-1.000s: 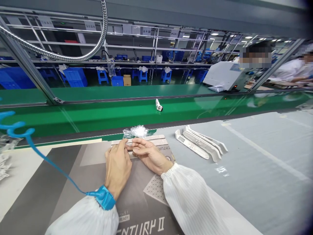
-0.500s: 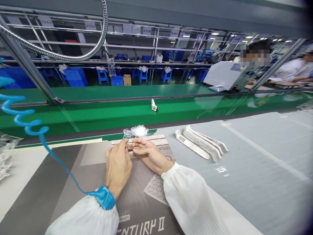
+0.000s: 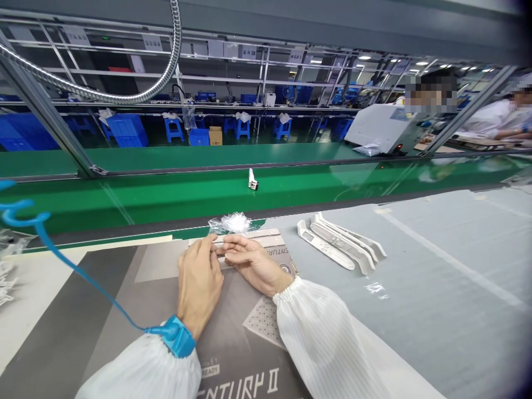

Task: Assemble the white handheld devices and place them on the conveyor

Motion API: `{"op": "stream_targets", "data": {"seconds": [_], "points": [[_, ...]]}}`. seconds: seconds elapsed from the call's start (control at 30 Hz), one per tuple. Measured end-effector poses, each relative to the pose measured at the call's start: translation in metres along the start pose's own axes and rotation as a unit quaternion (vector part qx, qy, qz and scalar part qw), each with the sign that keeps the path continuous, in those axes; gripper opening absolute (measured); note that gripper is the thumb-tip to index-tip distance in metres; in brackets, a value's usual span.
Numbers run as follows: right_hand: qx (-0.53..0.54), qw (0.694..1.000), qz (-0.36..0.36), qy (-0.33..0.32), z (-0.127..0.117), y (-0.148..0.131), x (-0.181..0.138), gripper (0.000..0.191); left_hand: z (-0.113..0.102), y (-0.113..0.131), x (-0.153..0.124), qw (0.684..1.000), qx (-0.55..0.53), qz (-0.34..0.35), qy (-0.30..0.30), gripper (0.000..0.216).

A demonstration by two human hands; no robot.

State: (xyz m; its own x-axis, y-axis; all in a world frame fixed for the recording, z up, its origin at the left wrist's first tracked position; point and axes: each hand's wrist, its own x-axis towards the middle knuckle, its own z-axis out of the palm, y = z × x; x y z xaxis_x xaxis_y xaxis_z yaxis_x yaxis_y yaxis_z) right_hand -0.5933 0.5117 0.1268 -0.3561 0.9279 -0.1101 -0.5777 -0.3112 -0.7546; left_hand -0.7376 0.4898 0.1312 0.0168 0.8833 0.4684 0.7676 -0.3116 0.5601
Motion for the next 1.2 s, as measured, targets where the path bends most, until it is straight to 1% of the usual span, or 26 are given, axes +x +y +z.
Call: {"op": "stream_targets", "data": {"seconds": [0.13, 0.2, 0.33, 0.37, 0.47, 0.53, 0.7, 0.87, 0.93, 0.97, 1.03, 1.07, 1.1, 1.13, 1.17, 1.2], "points": [[0.003, 1.0, 0.0, 0.006, 0.0, 0.0, 0.0, 0.038, -0.004, 0.003, 0.0, 0.998, 0.022, -0.005, 0.056, 0.051], [0.006, 1.0, 0.0, 0.008, 0.0, 0.001, 0.0, 0.039, -0.004, 0.003, 0.0, 0.998, 0.019, -0.005, 0.061, 0.055], [0.007, 1.0, 0.002, 0.008, 0.0, 0.001, 0.0, 0.039, -0.002, 0.001, 0.001, 1.0, -0.022, -0.009, 0.005, 0.046], [0.007, 1.0, 0.002, 0.008, 0.0, 0.001, 0.0, 0.039, -0.002, 0.0, 0.001, 1.0, -0.023, -0.008, 0.008, 0.045], [0.007, 1.0, 0.002, 0.009, 0.001, 0.001, 0.0, 0.039, -0.003, 0.002, 0.001, 0.998, 0.008, 0.009, 0.06, 0.047], [0.006, 1.0, 0.003, 0.011, 0.001, 0.0, 0.0, 0.039, -0.005, 0.003, 0.002, 0.996, 0.021, 0.02, 0.083, 0.048], [0.001, 1.0, 0.002, 0.007, 0.001, 0.0, 0.001, 0.038, -0.008, 0.003, 0.003, 0.996, 0.001, 0.012, 0.083, 0.045], [-0.009, 1.0, 0.006, 0.018, 0.003, -0.001, -0.004, 0.039, -0.006, 0.008, 0.003, 0.994, -0.011, 0.004, 0.104, 0.039], [-0.052, 0.998, -0.002, 0.029, 0.002, -0.007, -0.007, 0.039, -0.005, 0.011, 0.003, 0.995, -0.022, -0.003, 0.1, 0.039], [-0.091, 0.995, -0.013, 0.034, 0.0, -0.012, -0.007, 0.038, -0.005, 0.011, 0.003, 0.995, -0.026, -0.006, 0.097, 0.038], [-0.196, 0.978, -0.047, 0.047, -0.007, -0.028, 0.0, 0.036, -0.005, 0.012, 0.003, 0.994, -0.034, -0.013, 0.1, 0.038], [-0.256, 0.963, -0.067, 0.058, -0.012, -0.037, 0.008, 0.035, -0.005, 0.011, 0.003, 0.994, -0.038, -0.017, 0.104, 0.038], [-0.321, 0.94, -0.085, 0.079, -0.017, -0.048, 0.02, 0.033, -0.005, 0.011, 0.004, 0.993, -0.042, -0.024, 0.11, 0.038], [-0.385, 0.911, -0.099, 0.108, -0.023, -0.058, 0.036, 0.032, -0.005, 0.01, 0.004, 0.992, -0.046, -0.031, 0.116, 0.038], [-0.454, 0.872, -0.109, 0.149, -0.028, -0.067, 0.054, 0.032, -0.005, 0.01, 0.004, 0.991, -0.048, -0.038, 0.121, 0.038], [-0.52, 0.824, -0.117, 0.193, -0.033, -0.075, 0.074, 0.031, -0.005, 0.009, 0.004, 0.99, -0.048, -0.044, 0.122, 0.039]]}}
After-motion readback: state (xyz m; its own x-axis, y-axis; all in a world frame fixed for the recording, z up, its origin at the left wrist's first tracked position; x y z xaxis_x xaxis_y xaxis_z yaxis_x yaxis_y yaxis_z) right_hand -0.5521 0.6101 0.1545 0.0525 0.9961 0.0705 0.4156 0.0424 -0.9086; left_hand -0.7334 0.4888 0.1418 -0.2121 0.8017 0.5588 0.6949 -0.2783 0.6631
